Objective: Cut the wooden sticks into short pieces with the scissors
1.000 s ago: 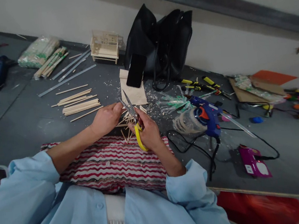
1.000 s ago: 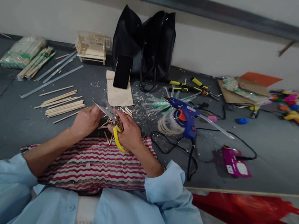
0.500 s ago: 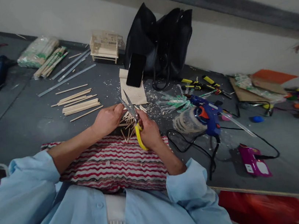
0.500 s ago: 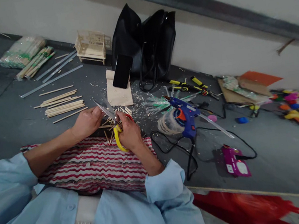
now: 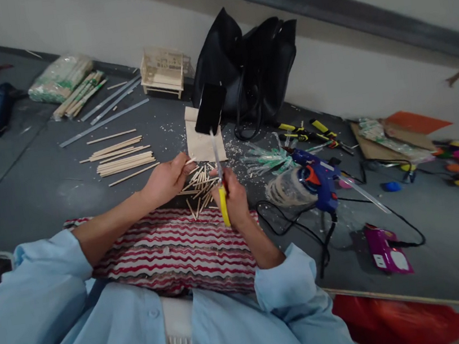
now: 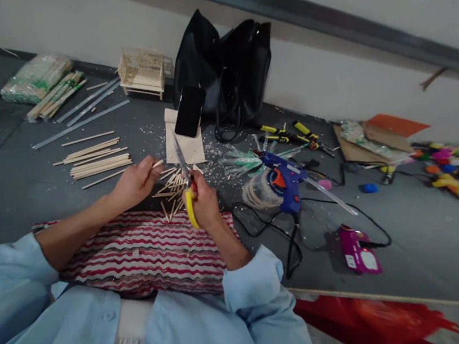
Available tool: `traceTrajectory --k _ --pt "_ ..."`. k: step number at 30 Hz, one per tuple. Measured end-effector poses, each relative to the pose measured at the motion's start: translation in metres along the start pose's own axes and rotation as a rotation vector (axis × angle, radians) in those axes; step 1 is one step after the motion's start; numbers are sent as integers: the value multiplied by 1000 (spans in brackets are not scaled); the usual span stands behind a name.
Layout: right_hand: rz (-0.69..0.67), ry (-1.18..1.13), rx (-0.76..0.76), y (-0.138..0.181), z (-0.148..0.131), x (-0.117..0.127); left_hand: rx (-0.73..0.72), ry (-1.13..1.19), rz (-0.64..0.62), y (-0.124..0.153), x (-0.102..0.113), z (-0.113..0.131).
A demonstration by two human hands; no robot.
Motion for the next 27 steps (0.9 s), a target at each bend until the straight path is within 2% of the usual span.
traceTrajectory --k 2,5,10,13,18,23,27 --pt "31 -11 3 -1 -1 6 5 161 82 -1 10 -1" --pt "-30 27 -7 -1 -2 2 12 439 125 -3 17 -2" --pt "-113 65 -24 2 -3 -7 111 961 -4 -1 1 0" --pt "-118 58 -28 2 -3 -7 174 1133 -60 3 -7 0" --pt "-152 46 -6 3 -5 -11 180 1187 -118 5 -11 3" --pt "-165 68 42 6 -9 -14 43 1018 -115 0 0 10" --pt "-160 126 64 9 -13 -13 -16 901 -141 1 1 7"
Point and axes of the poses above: each hand's wrist, its own y-axis away from the middle knuckle, its own x-axis out of the back of the hand, z = x × y, the point moved 9 cm from there along -y, towards the middle knuckle, and after that the axes turned 12 degrees about -x, right-handed, at the moved point
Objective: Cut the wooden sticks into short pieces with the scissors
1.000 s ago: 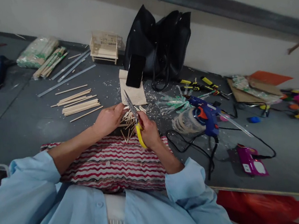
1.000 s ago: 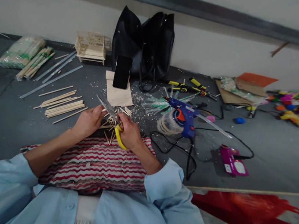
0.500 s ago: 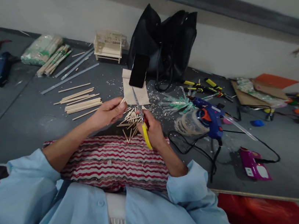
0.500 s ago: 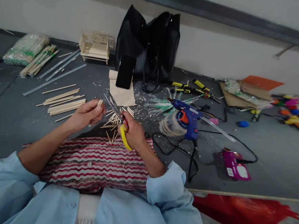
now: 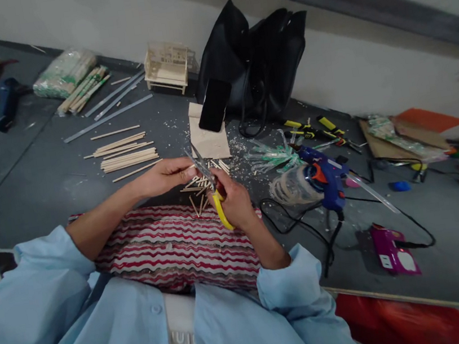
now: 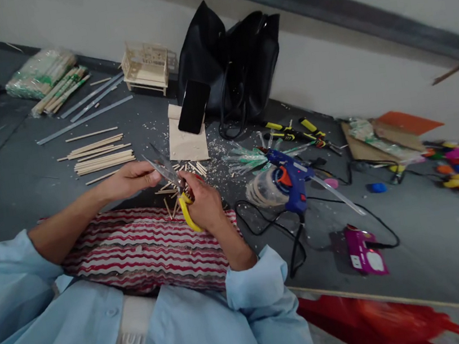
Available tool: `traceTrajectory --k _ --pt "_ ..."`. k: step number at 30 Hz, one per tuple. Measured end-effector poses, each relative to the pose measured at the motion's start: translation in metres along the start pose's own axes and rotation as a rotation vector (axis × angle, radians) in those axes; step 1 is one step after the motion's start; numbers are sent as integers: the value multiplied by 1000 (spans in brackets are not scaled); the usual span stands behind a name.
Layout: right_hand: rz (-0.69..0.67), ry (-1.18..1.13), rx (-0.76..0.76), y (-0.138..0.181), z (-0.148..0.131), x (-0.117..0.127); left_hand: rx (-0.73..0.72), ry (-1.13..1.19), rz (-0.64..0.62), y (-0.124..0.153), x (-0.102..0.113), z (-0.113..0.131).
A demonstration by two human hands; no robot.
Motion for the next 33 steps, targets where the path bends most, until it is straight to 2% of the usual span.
traceTrajectory --k 5,14,28,31,33 --pt "16 53 28 1 -6 4 -1 -24 -23 2 2 -6" --pt "23 114 42 2 -10 5 5 -38 -35 2 2 -2" --pt "42 217 -10 -1 -3 2 -11 -87 -58 3 4 -3" --pt "55 205 -12 -2 0 4 -45 -170 -99 1 3 1" --pt "88 207 -37 -5 4 8 -55 -328 -133 -1 8 3"
Point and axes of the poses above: each hand's wrist, its own y-axis away from the middle knuckle, its own x-axis out of the back of the hand, z = x × y, the point moved 9 cm from there along -y, towards the middle knuckle, and after that the axes turned 12 degrees about -x, right-handed, at the moved point
